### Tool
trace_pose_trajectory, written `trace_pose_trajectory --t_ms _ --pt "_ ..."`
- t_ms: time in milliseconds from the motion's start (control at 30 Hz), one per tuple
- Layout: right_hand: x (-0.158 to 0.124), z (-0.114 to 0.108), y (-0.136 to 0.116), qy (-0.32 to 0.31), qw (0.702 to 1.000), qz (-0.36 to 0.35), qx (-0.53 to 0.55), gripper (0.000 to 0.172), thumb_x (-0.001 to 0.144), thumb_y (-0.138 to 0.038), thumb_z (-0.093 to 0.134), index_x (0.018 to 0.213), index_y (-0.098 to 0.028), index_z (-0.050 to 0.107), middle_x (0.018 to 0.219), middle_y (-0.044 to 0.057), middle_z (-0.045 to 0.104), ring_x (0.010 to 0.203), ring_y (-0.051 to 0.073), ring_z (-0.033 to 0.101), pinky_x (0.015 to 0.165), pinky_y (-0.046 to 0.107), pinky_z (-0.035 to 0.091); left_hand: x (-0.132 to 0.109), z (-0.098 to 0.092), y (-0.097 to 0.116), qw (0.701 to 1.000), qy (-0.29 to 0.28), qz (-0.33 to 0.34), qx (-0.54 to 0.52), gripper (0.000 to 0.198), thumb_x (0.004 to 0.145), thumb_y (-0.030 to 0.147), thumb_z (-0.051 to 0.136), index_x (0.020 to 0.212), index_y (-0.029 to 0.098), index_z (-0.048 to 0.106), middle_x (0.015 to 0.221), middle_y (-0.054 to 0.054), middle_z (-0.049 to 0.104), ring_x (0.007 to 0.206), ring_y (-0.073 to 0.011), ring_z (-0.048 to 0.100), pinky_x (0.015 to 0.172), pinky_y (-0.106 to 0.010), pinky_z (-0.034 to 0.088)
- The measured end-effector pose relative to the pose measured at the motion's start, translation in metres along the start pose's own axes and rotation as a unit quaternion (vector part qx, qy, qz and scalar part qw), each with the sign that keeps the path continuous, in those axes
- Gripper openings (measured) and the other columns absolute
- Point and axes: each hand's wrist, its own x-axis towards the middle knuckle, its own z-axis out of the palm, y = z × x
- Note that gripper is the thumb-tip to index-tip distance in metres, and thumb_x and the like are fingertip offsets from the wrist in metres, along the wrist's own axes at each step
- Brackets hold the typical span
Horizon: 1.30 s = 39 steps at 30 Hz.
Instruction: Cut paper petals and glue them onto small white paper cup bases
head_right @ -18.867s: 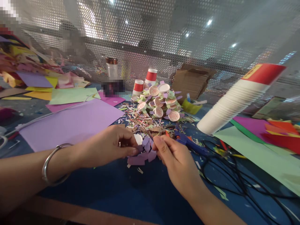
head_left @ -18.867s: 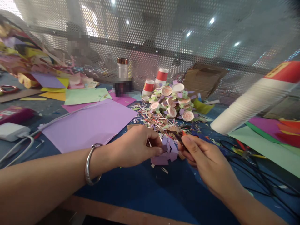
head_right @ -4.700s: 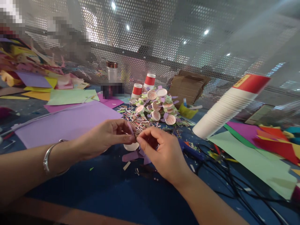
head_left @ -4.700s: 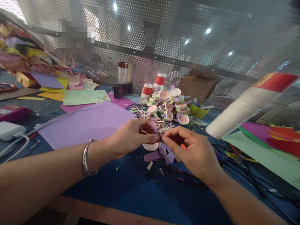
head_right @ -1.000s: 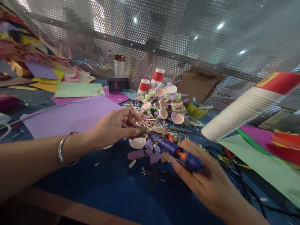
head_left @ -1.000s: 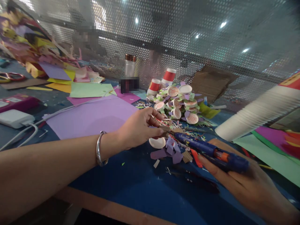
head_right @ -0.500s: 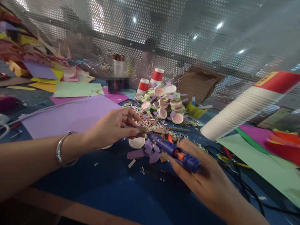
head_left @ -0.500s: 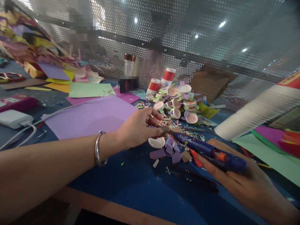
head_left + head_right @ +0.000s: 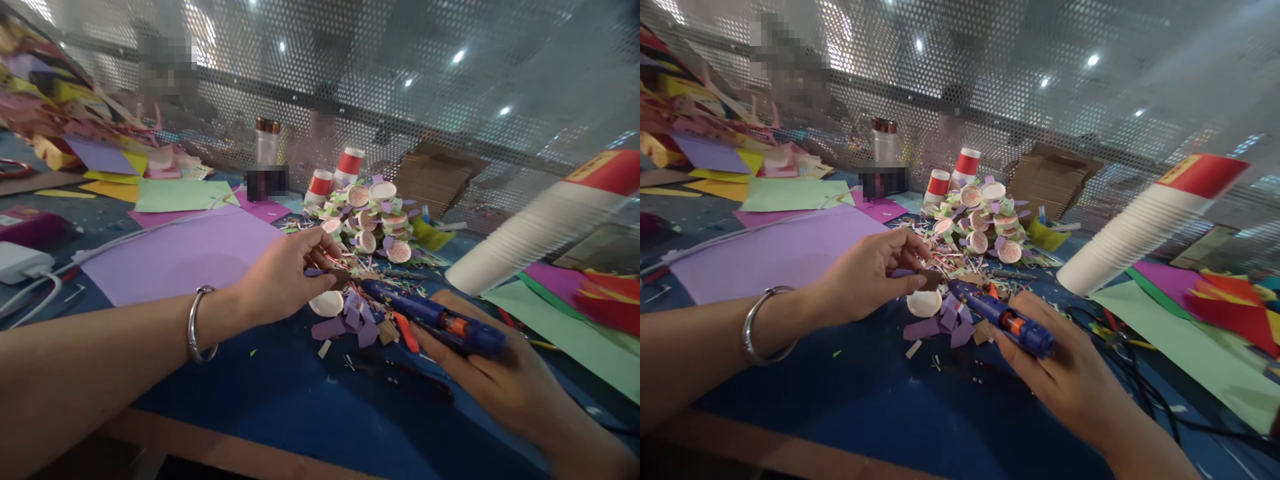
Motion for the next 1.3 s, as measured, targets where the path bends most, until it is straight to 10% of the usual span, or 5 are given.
trace_pose_trajectory --t_ms 300,1000,1300 --pt "0.001 -0.017 0.041 0.077 0.989 0.091 -0.092 0.017 0.095 -0.042 0.057 0.089 -0.026 0.056 0.079 -0.001 0.058 0.066 0.020 0.059 0.064 0.033 0.047 0.002 0.000 0.002 0.978 -0.010 -0.105 -0.178 0.021 0.081 0.014 0.072 0.098 0.017 0.060 0.081 -0.001 0.066 0.071 -0.0138 0.067 0.062 -0.026 0.056" --pt "-0.006 -0.032 0.111 -0.101 0.970 0.127 -0.182 0.036 0.084 -0.042 0.061 0.112 -0.021 0.069 0.109 0.013 0.072 0.093 0.034 0.071 0.080 0.049 0.058 0.003 -0.007 0.000 0.980 -0.017 -0.104 -0.172 0.019 0.086 0.011 0.066 0.104 0.016 0.060 0.081 0.000 0.064 0.067 -0.0124 0.066 0.060 -0.027 0.056" --pt "0.006 -0.031 0.055 -0.106 0.980 0.067 -0.155 0.036 0.096 -0.044 0.055 0.124 -0.024 0.067 0.122 0.015 0.067 0.111 0.036 0.065 0.095 0.055 0.053 0.002 -0.005 -0.002 0.978 -0.026 -0.104 -0.177 0.017 0.086 0.010 0.066 0.101 0.016 0.060 0.079 0.000 0.065 0.067 -0.0125 0.066 0.058 -0.026 0.056"
